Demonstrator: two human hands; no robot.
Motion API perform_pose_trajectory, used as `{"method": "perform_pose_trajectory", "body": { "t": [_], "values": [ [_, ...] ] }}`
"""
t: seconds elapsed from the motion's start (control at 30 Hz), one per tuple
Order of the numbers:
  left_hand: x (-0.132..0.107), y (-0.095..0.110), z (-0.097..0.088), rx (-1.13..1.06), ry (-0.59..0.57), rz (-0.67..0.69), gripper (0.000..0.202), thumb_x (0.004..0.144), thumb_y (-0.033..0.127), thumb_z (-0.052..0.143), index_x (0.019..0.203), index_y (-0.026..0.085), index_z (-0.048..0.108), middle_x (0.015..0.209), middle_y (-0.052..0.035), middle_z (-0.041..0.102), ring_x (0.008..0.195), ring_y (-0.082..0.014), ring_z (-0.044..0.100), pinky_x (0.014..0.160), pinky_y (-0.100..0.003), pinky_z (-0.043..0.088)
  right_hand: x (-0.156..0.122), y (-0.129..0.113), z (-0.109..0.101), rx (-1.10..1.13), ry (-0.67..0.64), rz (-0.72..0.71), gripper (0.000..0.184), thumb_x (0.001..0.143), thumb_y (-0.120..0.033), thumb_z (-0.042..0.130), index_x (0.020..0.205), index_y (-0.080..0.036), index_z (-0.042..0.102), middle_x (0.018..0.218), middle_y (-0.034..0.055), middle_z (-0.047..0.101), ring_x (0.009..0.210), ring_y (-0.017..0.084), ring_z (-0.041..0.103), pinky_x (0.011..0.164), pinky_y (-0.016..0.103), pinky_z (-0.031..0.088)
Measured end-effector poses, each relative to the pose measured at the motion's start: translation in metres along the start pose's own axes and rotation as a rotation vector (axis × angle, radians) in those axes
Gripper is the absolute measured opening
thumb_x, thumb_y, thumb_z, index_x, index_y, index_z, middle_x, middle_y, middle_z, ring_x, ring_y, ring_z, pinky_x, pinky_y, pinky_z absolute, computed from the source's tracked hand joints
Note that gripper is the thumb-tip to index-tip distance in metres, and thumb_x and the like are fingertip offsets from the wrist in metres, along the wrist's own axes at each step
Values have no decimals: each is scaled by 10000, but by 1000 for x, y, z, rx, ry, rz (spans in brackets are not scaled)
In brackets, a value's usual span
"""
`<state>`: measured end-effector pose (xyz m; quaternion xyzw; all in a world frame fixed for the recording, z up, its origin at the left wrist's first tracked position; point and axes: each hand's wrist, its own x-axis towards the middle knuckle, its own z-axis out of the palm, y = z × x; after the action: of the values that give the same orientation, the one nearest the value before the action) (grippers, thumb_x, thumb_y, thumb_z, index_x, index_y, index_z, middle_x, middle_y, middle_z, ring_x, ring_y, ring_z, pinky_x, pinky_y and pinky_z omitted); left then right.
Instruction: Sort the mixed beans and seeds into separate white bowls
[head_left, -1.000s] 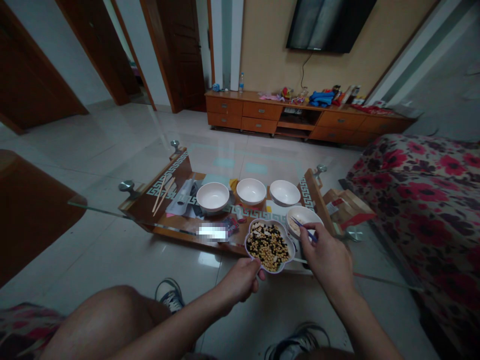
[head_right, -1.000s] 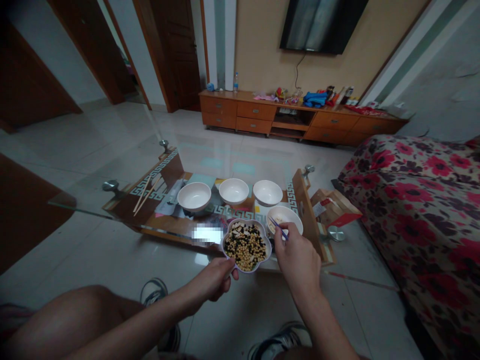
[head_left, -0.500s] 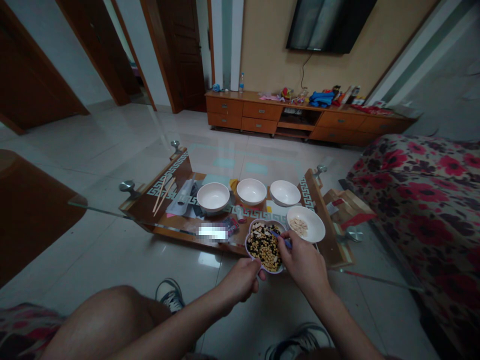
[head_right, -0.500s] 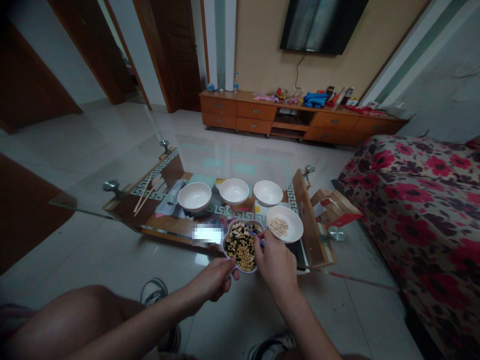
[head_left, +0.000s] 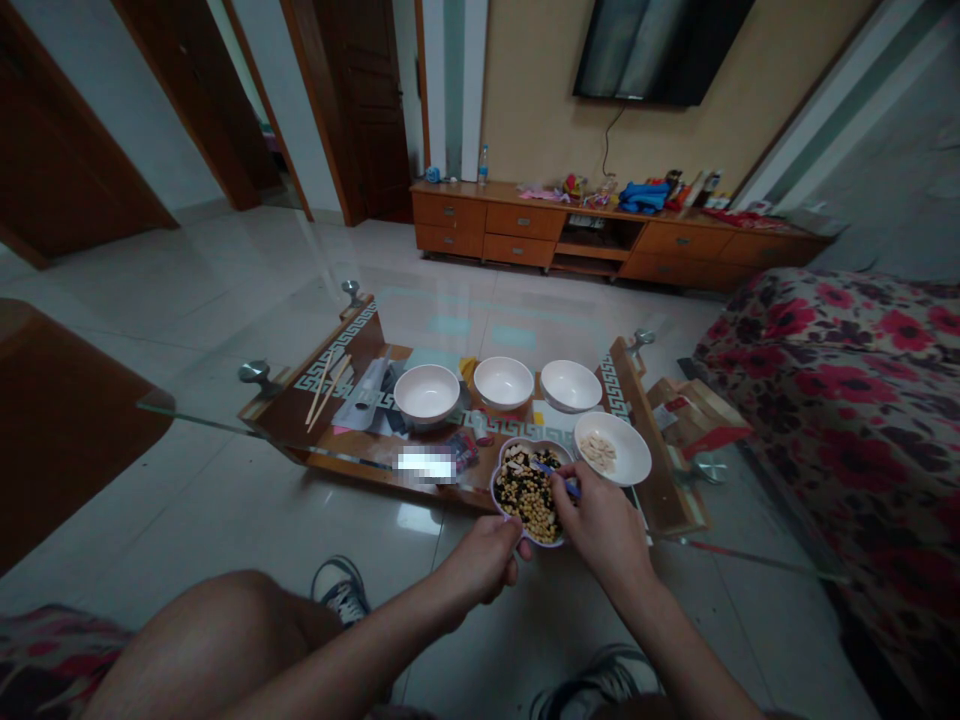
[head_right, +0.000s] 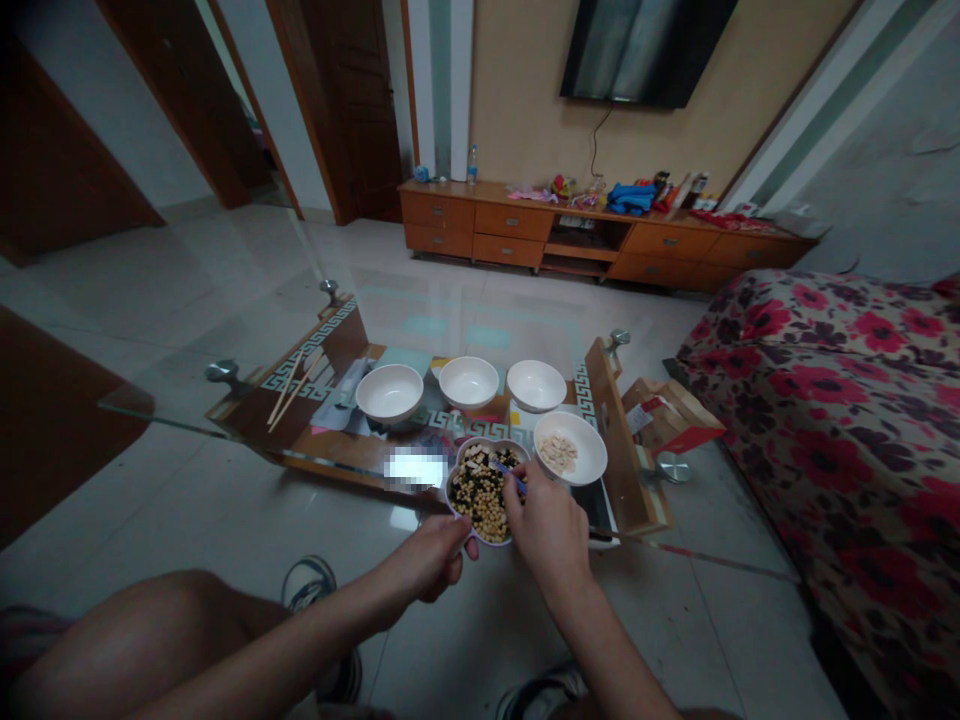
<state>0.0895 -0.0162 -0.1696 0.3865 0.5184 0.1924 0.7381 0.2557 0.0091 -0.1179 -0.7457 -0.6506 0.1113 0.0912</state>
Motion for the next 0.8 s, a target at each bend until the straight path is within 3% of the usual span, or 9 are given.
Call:
{"method": "perform_pose_trajectory", "body": {
  "t": [0.23,0.8],
  "values": [
    [-1,2,1,15,2,-6,511,890,655,329,788,197,530,436,68,408,313,-69,230,368,-202,148,-2,-3,-3,-11,-14,-7,274,963,-399,438,998,-227,648,832,58,724,792,203,694,583,255,365],
    [-4,6,2,46,7,-1,467,924,558,278,807,185,535,448,56,407,330,-81,243,401,-215,169,-2,-3,-2,-45,-44,-56,290,979,-373,414,1067,-243,658,872,43,747,782,197,706,585,252,369]
  ]
}}
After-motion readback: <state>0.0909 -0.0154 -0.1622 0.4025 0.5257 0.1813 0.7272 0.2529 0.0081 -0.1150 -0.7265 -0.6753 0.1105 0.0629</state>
